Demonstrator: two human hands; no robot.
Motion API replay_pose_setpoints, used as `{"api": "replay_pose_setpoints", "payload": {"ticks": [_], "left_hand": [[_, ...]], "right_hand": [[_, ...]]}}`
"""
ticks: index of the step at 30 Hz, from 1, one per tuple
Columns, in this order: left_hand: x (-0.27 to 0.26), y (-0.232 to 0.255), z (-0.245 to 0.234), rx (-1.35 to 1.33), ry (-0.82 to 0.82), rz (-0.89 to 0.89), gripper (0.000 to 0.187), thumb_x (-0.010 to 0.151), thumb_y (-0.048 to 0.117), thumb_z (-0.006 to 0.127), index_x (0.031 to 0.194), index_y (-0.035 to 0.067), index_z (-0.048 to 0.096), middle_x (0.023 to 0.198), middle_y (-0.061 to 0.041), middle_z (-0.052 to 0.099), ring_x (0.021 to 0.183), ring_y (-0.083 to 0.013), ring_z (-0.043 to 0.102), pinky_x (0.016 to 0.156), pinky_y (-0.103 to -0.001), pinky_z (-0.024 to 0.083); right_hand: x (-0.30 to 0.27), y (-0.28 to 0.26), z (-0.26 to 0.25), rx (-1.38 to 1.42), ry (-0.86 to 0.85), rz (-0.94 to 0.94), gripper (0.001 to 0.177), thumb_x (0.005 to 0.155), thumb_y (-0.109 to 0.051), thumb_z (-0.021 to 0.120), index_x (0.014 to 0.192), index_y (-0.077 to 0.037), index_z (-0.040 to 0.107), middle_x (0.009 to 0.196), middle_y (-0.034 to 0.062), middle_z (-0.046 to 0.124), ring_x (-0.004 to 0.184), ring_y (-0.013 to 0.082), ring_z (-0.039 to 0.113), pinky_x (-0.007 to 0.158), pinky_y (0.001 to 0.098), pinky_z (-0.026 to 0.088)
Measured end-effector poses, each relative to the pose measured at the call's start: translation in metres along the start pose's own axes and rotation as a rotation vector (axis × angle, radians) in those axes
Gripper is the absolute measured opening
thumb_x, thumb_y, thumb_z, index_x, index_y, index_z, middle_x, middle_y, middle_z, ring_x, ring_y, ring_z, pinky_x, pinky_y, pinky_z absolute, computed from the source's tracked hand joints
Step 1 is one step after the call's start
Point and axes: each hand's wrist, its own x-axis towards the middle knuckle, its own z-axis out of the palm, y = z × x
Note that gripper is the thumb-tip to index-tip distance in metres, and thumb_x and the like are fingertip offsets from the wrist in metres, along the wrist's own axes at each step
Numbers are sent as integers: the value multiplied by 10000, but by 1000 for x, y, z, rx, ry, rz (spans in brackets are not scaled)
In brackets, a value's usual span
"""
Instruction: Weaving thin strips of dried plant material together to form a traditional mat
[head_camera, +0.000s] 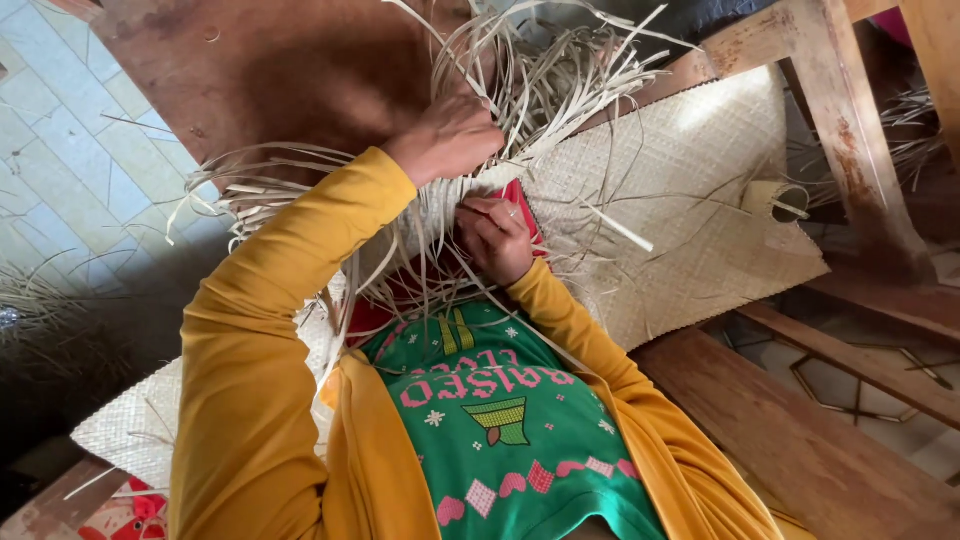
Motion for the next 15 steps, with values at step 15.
{"api": "replay_pose_setpoints", "payload": {"ticks": [15], "left_hand": [[3,-21,41,200,-29,-31,206,832,122,675,627,114,698,602,-45,678,491,-194,588,501,-390,502]], "right_hand": [[3,-4,-4,-9,20,-16,240,824,36,738,1060,-7,754,1170,96,704,981,258,656,948,373,502]]}}
